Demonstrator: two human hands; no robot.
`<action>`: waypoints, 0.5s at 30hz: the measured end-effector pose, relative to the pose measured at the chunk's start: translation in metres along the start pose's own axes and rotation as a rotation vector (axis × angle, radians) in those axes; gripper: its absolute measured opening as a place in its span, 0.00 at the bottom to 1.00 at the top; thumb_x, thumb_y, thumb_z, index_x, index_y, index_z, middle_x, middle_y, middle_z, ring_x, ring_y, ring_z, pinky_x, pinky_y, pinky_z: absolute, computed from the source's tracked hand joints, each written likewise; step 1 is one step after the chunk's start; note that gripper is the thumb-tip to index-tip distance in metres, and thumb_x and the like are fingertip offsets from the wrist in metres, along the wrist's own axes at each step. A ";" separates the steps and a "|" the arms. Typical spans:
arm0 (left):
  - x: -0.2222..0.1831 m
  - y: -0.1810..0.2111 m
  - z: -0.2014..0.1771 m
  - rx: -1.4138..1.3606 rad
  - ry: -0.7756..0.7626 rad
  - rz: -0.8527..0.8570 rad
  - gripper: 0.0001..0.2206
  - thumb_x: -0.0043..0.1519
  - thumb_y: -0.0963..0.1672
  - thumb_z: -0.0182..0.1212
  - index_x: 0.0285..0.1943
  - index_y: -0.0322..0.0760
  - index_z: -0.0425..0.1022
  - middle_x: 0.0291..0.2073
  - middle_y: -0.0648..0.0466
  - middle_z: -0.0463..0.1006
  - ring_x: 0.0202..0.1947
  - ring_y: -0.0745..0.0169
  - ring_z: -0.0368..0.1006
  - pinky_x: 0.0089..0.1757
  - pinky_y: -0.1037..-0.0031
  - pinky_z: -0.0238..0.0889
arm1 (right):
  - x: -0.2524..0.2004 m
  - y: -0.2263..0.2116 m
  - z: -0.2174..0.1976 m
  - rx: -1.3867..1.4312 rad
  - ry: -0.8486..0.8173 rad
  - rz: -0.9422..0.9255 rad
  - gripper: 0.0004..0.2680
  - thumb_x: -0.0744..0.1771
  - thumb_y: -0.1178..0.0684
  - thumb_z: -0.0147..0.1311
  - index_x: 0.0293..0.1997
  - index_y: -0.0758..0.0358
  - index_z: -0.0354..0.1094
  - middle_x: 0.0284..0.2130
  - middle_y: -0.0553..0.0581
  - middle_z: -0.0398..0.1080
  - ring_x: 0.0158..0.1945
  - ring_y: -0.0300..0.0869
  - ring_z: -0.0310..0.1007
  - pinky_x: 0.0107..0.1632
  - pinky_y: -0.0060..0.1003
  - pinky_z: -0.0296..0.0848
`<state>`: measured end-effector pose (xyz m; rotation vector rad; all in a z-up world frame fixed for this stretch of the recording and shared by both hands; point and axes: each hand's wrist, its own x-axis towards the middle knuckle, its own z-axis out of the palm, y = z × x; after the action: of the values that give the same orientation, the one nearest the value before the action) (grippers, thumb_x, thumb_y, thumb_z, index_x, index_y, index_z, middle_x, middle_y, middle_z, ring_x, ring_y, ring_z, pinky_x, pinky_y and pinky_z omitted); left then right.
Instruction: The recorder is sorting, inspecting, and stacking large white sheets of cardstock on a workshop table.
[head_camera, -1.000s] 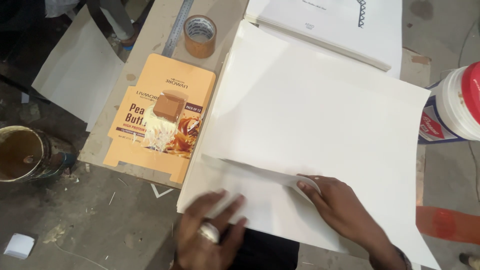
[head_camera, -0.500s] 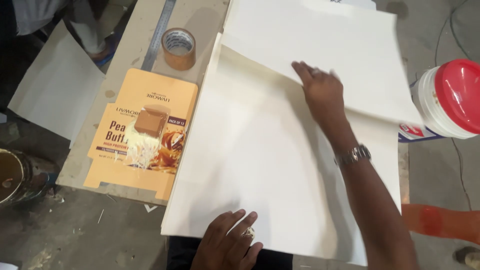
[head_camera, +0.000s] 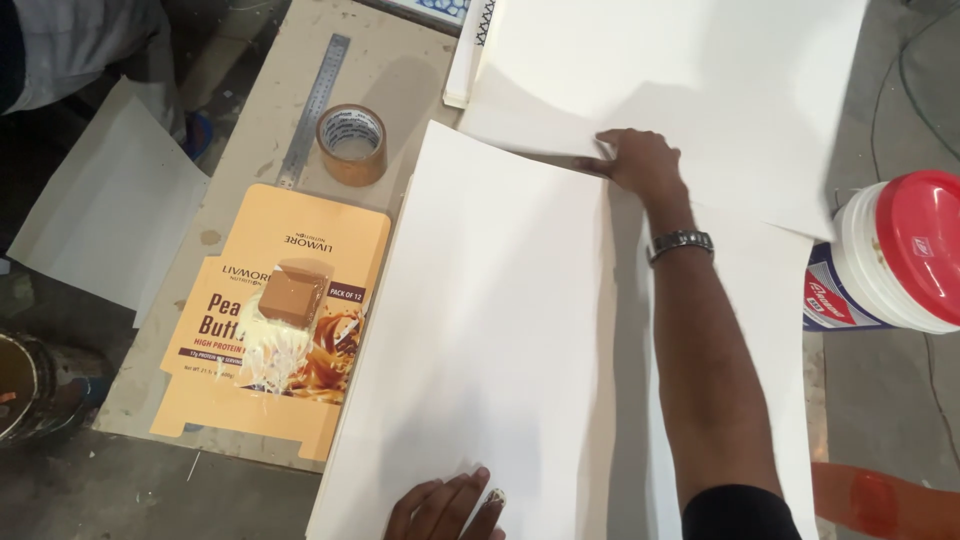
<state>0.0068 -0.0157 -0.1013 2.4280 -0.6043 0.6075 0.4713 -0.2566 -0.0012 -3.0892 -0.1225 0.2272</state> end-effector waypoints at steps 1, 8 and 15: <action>-0.001 0.001 0.002 0.020 0.016 -0.020 0.13 0.66 0.51 0.57 0.53 0.45 0.73 0.51 0.53 0.81 0.51 0.63 0.78 0.50 0.60 0.68 | 0.002 0.004 -0.003 0.089 -0.054 0.027 0.27 0.64 0.26 0.55 0.66 0.46 0.66 0.52 0.57 0.74 0.58 0.51 0.71 0.61 0.57 0.65; -0.025 -0.028 0.039 0.145 0.118 0.107 0.10 0.69 0.48 0.55 0.54 0.44 0.73 0.51 0.53 0.82 0.45 0.68 0.80 0.45 0.69 0.69 | 0.024 0.046 0.033 0.277 -0.203 0.131 0.35 0.64 0.21 0.42 0.77 0.49 0.47 0.67 0.64 0.61 0.74 0.55 0.52 0.72 0.53 0.50; -0.068 -0.038 0.072 0.092 0.025 0.075 0.10 0.67 0.47 0.57 0.56 0.44 0.73 0.49 0.55 0.83 0.42 0.71 0.81 0.40 0.72 0.73 | 0.034 0.041 0.041 0.219 -0.185 0.101 0.34 0.69 0.26 0.37 0.80 0.54 0.30 0.58 0.68 0.67 0.68 0.56 0.61 0.72 0.52 0.51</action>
<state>-0.0069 -0.0121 -0.2062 2.4878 -0.6737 0.7101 0.5015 -0.2936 -0.0485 -2.8539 0.0507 0.4946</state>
